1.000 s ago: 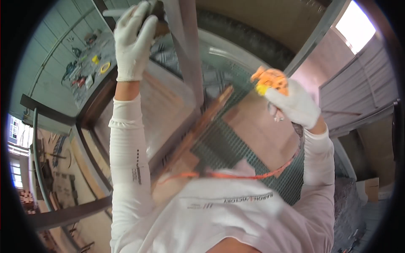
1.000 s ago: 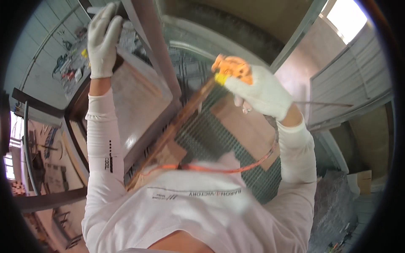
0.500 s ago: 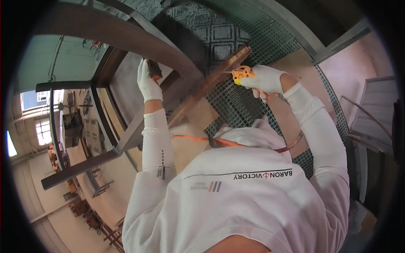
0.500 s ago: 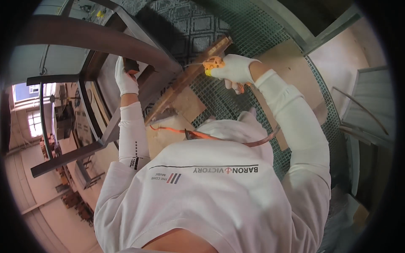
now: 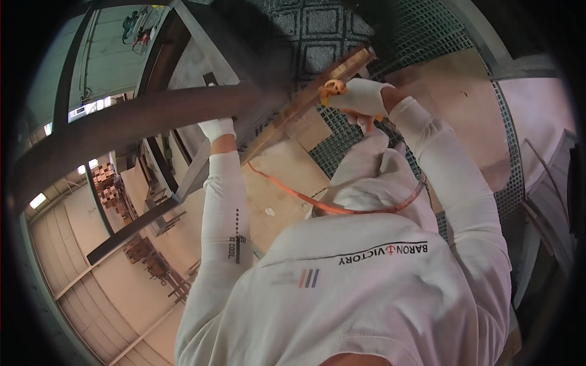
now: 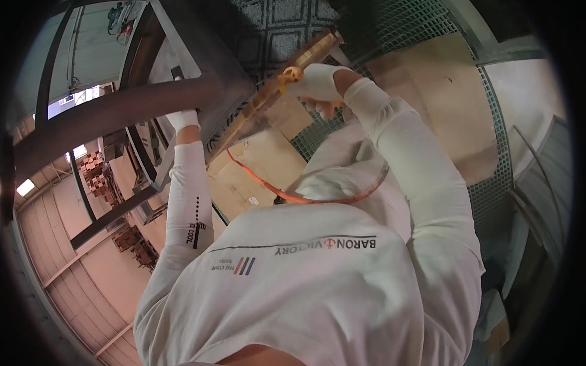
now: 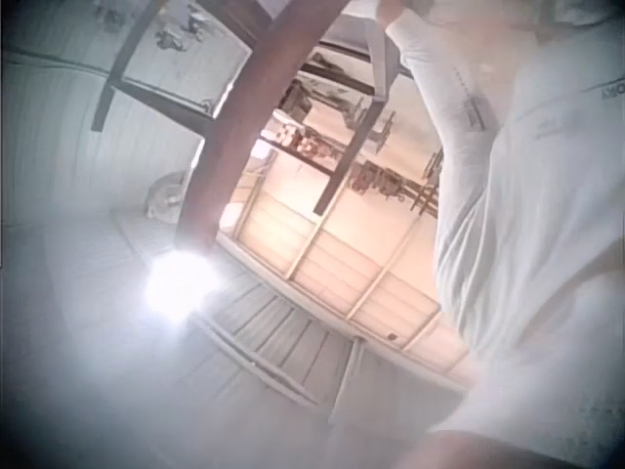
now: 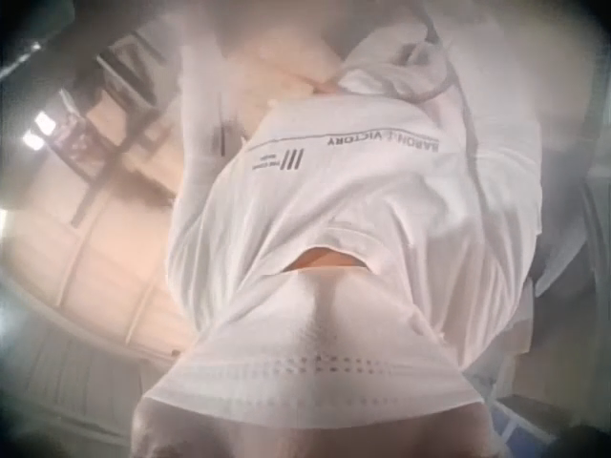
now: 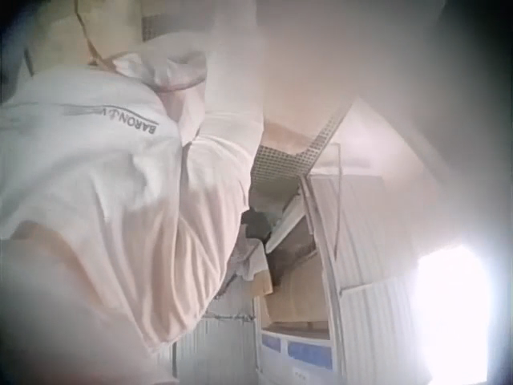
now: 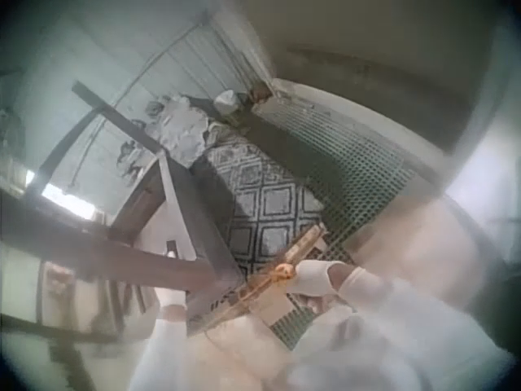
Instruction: The person sands the wooden frame of a chair using a sanding block, then uses a compressed air nozzle to blow dust off the surface and crevices.
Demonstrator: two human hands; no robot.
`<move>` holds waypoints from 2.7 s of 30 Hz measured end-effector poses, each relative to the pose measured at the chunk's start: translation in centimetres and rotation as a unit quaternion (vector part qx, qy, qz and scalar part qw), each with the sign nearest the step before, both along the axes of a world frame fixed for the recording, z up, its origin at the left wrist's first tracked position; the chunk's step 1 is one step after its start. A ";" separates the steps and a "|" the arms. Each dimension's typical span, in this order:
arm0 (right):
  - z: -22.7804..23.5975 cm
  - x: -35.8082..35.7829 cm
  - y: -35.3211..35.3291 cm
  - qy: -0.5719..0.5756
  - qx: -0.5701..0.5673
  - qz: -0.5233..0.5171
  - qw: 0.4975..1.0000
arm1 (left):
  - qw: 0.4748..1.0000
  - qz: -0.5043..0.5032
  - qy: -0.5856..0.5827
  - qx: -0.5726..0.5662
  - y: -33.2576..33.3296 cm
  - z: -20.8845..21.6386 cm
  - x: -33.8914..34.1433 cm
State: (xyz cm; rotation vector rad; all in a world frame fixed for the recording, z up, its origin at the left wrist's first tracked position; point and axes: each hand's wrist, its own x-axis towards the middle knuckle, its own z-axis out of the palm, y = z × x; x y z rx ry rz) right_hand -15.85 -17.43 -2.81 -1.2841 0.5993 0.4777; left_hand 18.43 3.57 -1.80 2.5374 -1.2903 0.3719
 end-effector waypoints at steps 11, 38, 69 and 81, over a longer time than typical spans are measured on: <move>6.6 -1.8 -5.1 -0.181 -0.093 0.063 0.977 | 0.994 0.056 0.054 0.071 -3.0 1.6 -3.3; 1.0 33.5 -23.4 -0.044 0.207 -0.202 0.956 | 0.949 0.213 0.220 -0.080 -4.5 7.6 -12.7; 24.8 37.3 -22.7 -0.370 -0.022 -0.143 0.918 | 0.882 0.393 0.225 -0.133 -7.1 7.7 -14.2; 22.1 34.0 -23.5 -0.374 -0.066 -0.093 0.920 | 0.877 0.395 0.230 -0.152 -7.1 7.5 -13.9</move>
